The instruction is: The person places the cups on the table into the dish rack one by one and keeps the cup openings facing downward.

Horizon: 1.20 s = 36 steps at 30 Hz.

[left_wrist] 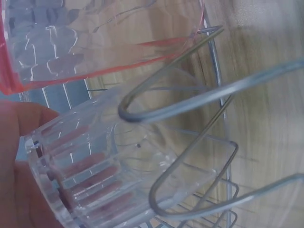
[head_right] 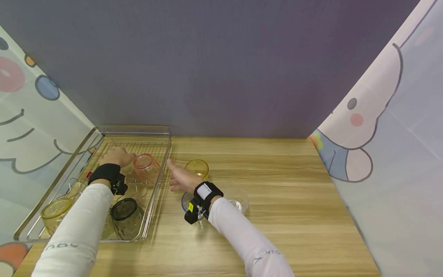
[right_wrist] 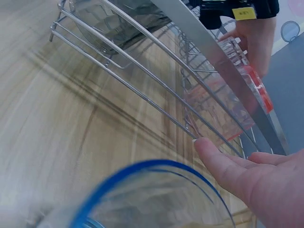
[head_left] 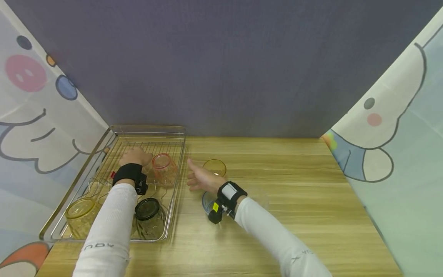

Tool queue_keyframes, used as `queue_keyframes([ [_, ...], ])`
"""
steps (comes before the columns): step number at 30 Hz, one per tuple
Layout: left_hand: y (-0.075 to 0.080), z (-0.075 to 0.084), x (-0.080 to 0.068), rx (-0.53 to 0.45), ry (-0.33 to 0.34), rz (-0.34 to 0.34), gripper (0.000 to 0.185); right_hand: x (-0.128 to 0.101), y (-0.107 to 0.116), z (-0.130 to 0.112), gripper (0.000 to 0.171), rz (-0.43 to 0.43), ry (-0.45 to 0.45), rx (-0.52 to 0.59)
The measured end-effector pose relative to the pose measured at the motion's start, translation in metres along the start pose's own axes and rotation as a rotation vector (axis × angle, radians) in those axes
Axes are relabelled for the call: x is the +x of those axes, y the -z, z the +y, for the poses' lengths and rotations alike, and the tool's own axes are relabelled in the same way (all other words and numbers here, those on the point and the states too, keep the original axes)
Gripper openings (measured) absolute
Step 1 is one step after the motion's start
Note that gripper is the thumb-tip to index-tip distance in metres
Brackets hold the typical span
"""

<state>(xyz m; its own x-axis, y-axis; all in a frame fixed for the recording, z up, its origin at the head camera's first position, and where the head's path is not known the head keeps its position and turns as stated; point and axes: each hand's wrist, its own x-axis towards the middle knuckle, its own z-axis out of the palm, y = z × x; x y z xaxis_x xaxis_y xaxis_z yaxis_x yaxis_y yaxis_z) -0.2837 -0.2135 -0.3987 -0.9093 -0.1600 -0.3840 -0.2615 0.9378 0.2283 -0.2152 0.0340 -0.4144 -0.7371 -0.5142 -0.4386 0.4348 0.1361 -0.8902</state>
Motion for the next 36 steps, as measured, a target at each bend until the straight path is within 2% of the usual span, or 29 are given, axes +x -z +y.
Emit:
queue_keyframes([
  [5, 0.002, 0.001, -0.001, -0.001, -0.008, -0.013, 0.069, 0.001, -0.002, 0.005, 0.076, 0.002, -0.002, -0.001],
  [12, 0.003, -0.002, 0.000, 0.024, -0.026, 0.007, 0.071, -0.002, -0.005, 0.006, 0.077, 0.007, -0.002, -0.013],
  [19, 0.004, -0.002, 0.000, 0.041, -0.017, -0.008, 0.077, -0.004, -0.006, 0.007, 0.079, -0.007, 0.003, 0.002],
  [26, 0.005, -0.005, 0.000, -0.077, 0.005, -0.057, 0.087, -0.006, -0.001, 0.006, 0.078, 0.005, 0.018, -0.007],
  [29, 0.005, -0.007, 0.001, -0.113, -0.009, -0.073, 0.088, -0.008, 0.002, 0.006, 0.077, -0.001, 0.016, 0.010],
  [33, 0.006, -0.009, 0.002, -0.157, -0.052, -0.051, 0.090, -0.010, 0.007, 0.005, 0.076, 0.000, 0.020, 0.037],
  [36, 0.008, -0.009, 0.000, -0.211, -0.092, -0.005, 0.089, -0.011, 0.012, 0.002, 0.076, -0.003, 0.029, 0.052],
])
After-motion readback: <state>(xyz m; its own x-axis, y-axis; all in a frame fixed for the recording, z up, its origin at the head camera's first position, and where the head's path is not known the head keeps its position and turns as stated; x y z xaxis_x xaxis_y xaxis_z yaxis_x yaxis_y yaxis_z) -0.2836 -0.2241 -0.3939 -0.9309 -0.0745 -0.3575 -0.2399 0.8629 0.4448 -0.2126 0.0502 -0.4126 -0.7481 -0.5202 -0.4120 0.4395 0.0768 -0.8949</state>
